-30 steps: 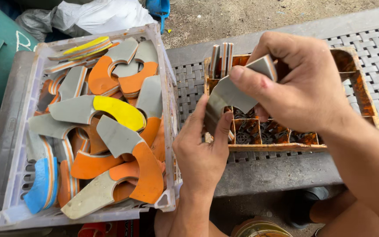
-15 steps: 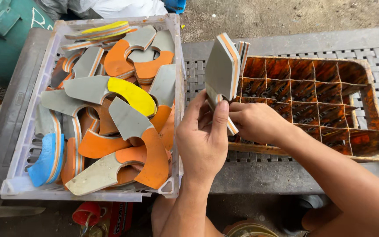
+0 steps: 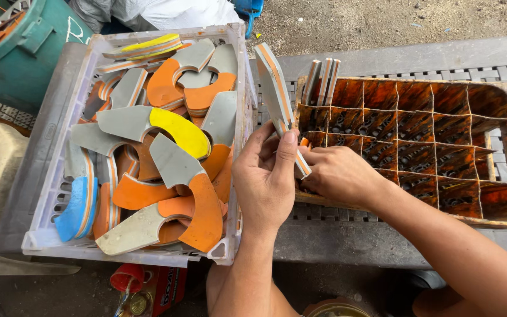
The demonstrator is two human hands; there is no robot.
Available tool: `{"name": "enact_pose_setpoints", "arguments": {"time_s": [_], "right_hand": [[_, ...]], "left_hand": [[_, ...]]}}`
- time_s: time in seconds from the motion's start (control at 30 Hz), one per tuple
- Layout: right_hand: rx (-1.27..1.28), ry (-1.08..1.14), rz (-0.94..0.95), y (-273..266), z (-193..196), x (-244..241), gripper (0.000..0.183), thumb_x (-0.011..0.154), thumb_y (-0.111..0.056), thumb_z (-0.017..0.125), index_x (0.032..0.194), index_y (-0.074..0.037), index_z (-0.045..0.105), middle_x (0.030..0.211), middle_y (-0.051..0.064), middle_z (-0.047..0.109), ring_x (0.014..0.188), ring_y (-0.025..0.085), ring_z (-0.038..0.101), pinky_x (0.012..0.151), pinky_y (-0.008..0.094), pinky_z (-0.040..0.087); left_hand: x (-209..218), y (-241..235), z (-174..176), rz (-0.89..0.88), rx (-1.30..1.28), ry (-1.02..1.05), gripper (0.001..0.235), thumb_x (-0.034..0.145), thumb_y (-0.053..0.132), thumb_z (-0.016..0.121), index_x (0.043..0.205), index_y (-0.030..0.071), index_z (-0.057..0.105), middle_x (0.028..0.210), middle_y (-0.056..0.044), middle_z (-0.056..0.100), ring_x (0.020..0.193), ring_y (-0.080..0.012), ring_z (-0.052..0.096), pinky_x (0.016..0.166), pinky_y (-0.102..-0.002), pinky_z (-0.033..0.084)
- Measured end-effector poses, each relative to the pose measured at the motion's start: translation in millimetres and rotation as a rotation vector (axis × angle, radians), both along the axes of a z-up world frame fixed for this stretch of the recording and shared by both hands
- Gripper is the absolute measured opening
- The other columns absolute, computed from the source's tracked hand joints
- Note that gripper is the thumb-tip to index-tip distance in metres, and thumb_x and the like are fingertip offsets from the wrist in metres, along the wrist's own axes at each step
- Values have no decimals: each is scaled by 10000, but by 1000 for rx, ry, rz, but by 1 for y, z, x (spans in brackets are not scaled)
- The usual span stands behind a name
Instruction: The person repeatedly picks up curved plastic pieces from a white crate and assembles them into a multi-compartment orange tray. They align and press the pieces together by hand, then place the assembled units into the tray compartments. The process continues with multiple pieces throughout the clip.
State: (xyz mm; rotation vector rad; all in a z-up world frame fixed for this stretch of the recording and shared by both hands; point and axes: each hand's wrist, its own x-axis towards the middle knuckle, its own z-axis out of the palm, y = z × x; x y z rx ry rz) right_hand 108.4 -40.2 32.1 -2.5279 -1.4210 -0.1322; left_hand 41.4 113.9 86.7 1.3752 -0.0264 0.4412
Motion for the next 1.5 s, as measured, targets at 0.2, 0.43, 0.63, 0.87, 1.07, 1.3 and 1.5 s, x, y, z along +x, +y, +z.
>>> {"name": "enact_pose_setpoints", "arguments": {"time_s": [0.2,0.43,0.63,0.87,1.07,1.3,1.5], "right_hand": [[39,20,36,-1,1,1,165,751,-179,753,816,-40,691,877,76,694,848,269,686,680,431,585],[171,-122,-8,-3,-3,-8,158,719,-177,737,843,-82,711,1041,40,691,817,241,639,713,415,556],[12,20,110,2,9,4,159,789,-242,782,825,-103,713,941,52,662,861,260,626,805,452,501],[369,505,-122,-30,29,37,345,691,-180,888,978,-96,716,965,60,736,952,214,702,876,412,587],[932,795,-183,-105,70,27,354,855,-179,792,1138,-24,648,1067,125,750,1018,262,779,914,437,629],[1114,1246,-166,-145,36,-10,421,836,-188,801,1220,-39,712,1132,155,770,1037,310,774,890,506,649],[1081,1360,-277,-157,7,-8,442,806,-189,806,1214,-38,730,1062,170,802,1017,300,783,899,476,646]], "left_hand": [[0,-1,1,-14,-40,57,373,1027,181,656,1288,-84,637,1037,-135,762,888,-149,754,733,-240,607],[-1,0,-1,-26,-35,47,375,1028,177,660,1290,-90,638,1041,-137,756,905,-143,749,753,-233,600],[0,-1,-2,-18,-4,57,365,1035,175,660,1290,-85,643,1027,-139,761,900,-134,739,754,-234,598],[3,-1,3,-18,-5,116,369,1018,191,656,1291,-57,649,1043,-138,780,849,-157,768,700,-251,613],[2,-2,3,-149,-151,237,398,995,225,658,1294,-38,648,1107,-138,742,887,-188,760,697,-307,658],[-2,-38,-6,-459,-325,523,372,974,214,650,1276,-4,654,1018,-84,676,982,-211,731,705,-380,691],[-10,-53,-14,-536,-337,538,379,970,171,661,1284,-37,622,1078,-90,655,1064,-224,717,754,-400,697]]}}
